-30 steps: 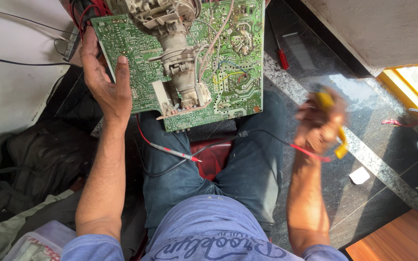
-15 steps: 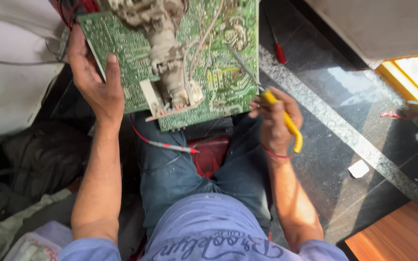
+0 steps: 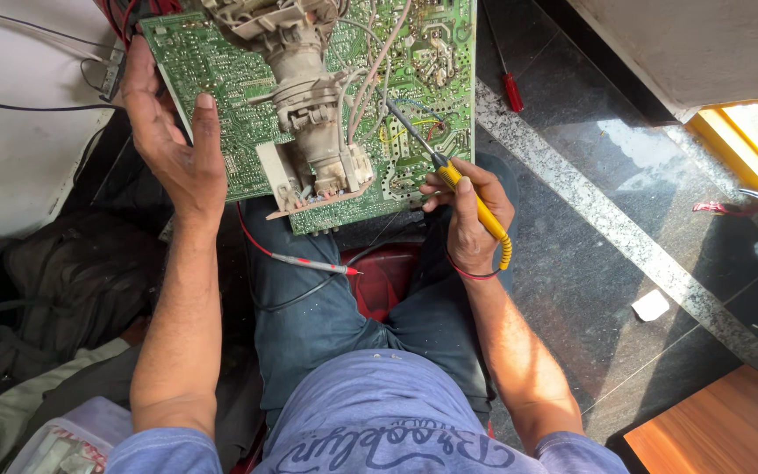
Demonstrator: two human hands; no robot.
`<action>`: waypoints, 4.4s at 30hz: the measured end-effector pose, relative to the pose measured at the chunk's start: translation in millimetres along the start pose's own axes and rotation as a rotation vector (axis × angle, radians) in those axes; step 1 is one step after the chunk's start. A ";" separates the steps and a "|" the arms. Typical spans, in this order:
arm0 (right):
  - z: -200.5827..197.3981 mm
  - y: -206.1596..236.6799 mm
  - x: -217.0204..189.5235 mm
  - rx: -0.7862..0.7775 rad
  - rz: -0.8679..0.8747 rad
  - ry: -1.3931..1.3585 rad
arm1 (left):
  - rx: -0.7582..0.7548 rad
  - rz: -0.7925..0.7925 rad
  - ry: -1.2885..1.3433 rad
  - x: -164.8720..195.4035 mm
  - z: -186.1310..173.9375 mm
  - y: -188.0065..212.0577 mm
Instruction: The person sits on a low stool and solders a green circuit board resting on their lap. They use a soldering iron in their right hand and apply solder wire with their left hand to various connection points on the board.
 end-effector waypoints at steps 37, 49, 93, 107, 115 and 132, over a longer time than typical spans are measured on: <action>3.9 -5.0 7.8 0.022 0.085 -0.106 | -0.016 0.007 -0.025 6.7 1.6 -4.5; 3.1 -6.2 9.5 0.031 0.092 -0.115 | 0.008 -0.013 -0.025 6.3 2.1 -5.5; -2.8 -18.5 1.0 0.077 0.181 -0.220 | 0.000 0.004 -0.069 1.5 0.9 -3.5; -4.2 -21.5 0.9 0.063 0.222 -0.299 | 0.009 0.001 -0.043 3.1 2.5 -4.2; -2.8 -18.8 -1.6 0.061 0.182 -0.232 | 0.014 -0.013 -0.047 3.2 2.6 -4.6; -4.3 -21.6 1.0 0.065 0.205 -0.279 | 0.003 -0.017 -0.047 6.5 3.1 -5.2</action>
Point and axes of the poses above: each hand's wrist, its own y-axis away from the middle knuckle, its own z-axis out of the palm, x = y × z, the point moved 3 cm from there along -y, towards the middle knuckle, and after that the axes turned 10 degrees about z, right-handed, at the moved point
